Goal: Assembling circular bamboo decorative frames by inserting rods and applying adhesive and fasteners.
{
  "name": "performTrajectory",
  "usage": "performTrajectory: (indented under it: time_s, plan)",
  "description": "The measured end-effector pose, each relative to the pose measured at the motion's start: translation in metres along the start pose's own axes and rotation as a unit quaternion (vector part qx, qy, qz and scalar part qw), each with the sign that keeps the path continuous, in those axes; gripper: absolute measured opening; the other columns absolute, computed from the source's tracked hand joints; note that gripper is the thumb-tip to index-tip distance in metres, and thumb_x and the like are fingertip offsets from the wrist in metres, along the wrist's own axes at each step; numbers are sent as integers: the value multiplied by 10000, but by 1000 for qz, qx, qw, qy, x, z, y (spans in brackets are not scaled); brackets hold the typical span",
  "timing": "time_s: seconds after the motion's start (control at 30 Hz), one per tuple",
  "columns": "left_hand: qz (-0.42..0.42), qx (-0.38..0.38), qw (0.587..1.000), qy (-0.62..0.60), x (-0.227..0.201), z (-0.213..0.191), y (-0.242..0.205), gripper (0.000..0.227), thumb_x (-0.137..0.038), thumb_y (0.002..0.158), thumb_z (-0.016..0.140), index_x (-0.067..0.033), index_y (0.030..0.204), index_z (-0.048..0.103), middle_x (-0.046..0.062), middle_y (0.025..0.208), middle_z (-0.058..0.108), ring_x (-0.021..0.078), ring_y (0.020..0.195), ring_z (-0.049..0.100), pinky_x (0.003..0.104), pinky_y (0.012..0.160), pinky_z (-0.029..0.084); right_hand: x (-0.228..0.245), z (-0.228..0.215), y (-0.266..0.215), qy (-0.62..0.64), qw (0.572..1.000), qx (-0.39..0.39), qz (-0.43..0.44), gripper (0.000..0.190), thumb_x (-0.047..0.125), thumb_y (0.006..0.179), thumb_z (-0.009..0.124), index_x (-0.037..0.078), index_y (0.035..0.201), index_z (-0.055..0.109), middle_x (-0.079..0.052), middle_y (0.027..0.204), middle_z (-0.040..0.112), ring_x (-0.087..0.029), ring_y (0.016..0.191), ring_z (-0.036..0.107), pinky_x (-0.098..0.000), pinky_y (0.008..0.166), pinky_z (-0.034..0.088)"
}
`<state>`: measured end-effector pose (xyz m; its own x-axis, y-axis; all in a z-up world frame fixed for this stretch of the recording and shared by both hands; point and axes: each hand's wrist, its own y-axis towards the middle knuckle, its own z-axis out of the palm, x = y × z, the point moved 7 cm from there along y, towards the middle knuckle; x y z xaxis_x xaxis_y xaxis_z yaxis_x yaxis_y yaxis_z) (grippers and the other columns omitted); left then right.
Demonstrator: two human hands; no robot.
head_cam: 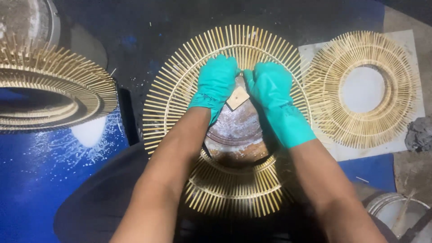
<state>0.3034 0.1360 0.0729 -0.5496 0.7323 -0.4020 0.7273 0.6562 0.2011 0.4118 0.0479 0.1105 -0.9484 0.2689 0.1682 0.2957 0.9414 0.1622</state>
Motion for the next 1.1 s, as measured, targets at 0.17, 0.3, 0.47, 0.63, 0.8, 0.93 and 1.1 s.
performTrajectory:
  time_s: [0.17, 0.3, 0.47, 0.63, 0.8, 0.93, 1.1]
  plan:
    - [-10, -17, 999, -28, 5, 0, -1, 211, -293, 874, 718, -82, 872, 711, 176, 852, 675, 403, 790, 685, 538, 657, 544, -2, 7, 7, 6, 999, -38, 20, 398, 440, 890, 753, 79, 728, 707, -176, 726, 675, -381, 703, 668, -515, 644, 516]
    - [-62, 36, 994, -83, 11, -17, -17, 219, -284, 940, 671, -80, 890, 729, 190, 897, 690, 397, 832, 681, 524, 725, 534, -9, 12, 20, 47, 996, 45, 65, 411, 451, 867, 773, 58, 756, 726, -206, 756, 684, -413, 733, 667, -521, 663, 526]
    - [-75, 23, 942, -328, 49, -36, -55, 206, -184, 1036, 590, -38, 1091, 724, 154, 1073, 716, 286, 969, 698, 427, 868, 542, -63, -16, -4, 170, 981, 61, 74, 398, 398, 949, 774, 1, 934, 739, -239, 914, 711, -429, 870, 671, -499, 779, 533]
    - [-231, 73, 751, -614, 65, -44, -73, 363, -241, 1059, 565, 5, 1316, 633, 63, 1047, 702, 124, 899, 643, 273, 823, 556, -195, -84, -158, 225, 922, -50, 311, 446, 342, 1054, 720, -32, 1293, 675, -186, 1193, 715, -305, 1093, 681, -408, 960, 518]
    - [-255, 118, 737, -615, 63, -54, -79, 366, -243, 1036, 558, 1, 1299, 630, 56, 1055, 715, 128, 884, 652, 283, 801, 555, -235, -10, -279, 390, 763, 26, 515, 381, 388, 1059, 669, 25, 1172, 677, -85, 994, 688, -198, 841, 642, -358, 700, 519]
    - [-204, 98, 856, -464, 64, -48, -79, 353, -253, 1007, 592, -11, 1253, 668, 77, 1062, 744, 173, 907, 663, 353, 813, 535, -224, -12, -263, 414, 749, -53, 515, 326, 342, 1080, 671, 17, 1048, 688, -14, 795, 614, -120, 639, 516, -308, 544, 419]
    - [-146, 17, 957, -248, 44, -65, -77, 361, -299, 939, 688, 9, 1127, 672, 213, 1010, 724, 349, 929, 697, 468, 822, 550, -211, -14, -231, 381, 787, -32, 485, 318, 335, 1048, 665, 18, 1043, 694, -12, 765, 624, -143, 658, 543, -337, 582, 431]
